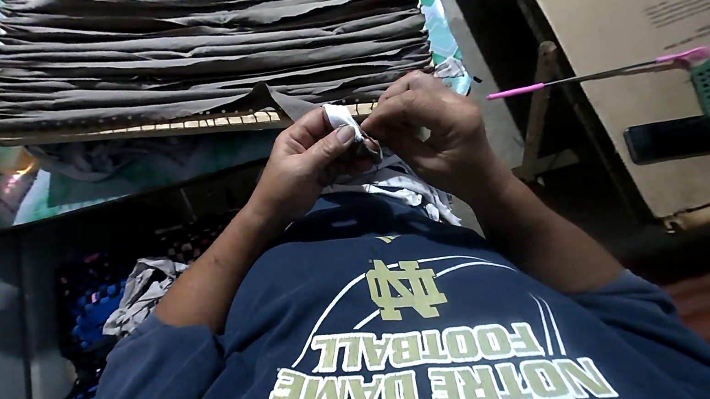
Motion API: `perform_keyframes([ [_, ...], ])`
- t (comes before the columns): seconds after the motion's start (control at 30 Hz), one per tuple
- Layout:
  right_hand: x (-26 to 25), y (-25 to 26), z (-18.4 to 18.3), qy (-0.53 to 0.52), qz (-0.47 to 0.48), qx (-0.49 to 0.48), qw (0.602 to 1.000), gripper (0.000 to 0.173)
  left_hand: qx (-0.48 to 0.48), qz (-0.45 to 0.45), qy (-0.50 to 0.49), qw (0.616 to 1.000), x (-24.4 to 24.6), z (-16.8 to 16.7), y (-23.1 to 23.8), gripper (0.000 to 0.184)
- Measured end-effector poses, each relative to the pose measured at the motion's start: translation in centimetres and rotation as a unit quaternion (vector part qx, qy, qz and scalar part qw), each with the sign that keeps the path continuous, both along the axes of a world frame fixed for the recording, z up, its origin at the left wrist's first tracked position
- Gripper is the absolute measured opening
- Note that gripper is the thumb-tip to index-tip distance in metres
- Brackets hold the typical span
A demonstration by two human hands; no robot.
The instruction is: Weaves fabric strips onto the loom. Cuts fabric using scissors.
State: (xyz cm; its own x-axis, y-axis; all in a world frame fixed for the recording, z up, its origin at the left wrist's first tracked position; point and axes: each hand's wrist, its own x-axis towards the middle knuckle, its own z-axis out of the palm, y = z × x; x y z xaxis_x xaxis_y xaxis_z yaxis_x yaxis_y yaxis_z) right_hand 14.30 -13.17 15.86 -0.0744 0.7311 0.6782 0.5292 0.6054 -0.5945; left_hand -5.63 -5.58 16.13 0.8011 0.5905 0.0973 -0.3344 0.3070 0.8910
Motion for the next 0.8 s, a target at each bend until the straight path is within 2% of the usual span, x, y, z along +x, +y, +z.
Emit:
perform_keyframes([
  [0.33,-0.3,0.1,0.0,-0.013,-0.007,0.003,1.000,0.012,-0.005,0.021,0.000,1.000,0.3,-0.1,-0.2,0.011],
  [0.47,-0.7,0.0,-0.3,0.008,0.002,-0.006,1.000,0.012,0.026,0.043,0.015,0.999,0.6,-0.1,-0.4,0.011],
  [0.6,-1.0,-0.1,-0.2,0.050,0.017,-0.030,0.998,0.019,0.063,0.076,0.036,0.994,0.8,0.0,-0.6,0.009],
  [0.8,-1.5,-0.3,-0.3,-0.086,-0.081,0.006,0.993,0.025,0.150,0.141,0.069,0.976,1.0,-0.2,-0.8,0.007],
])
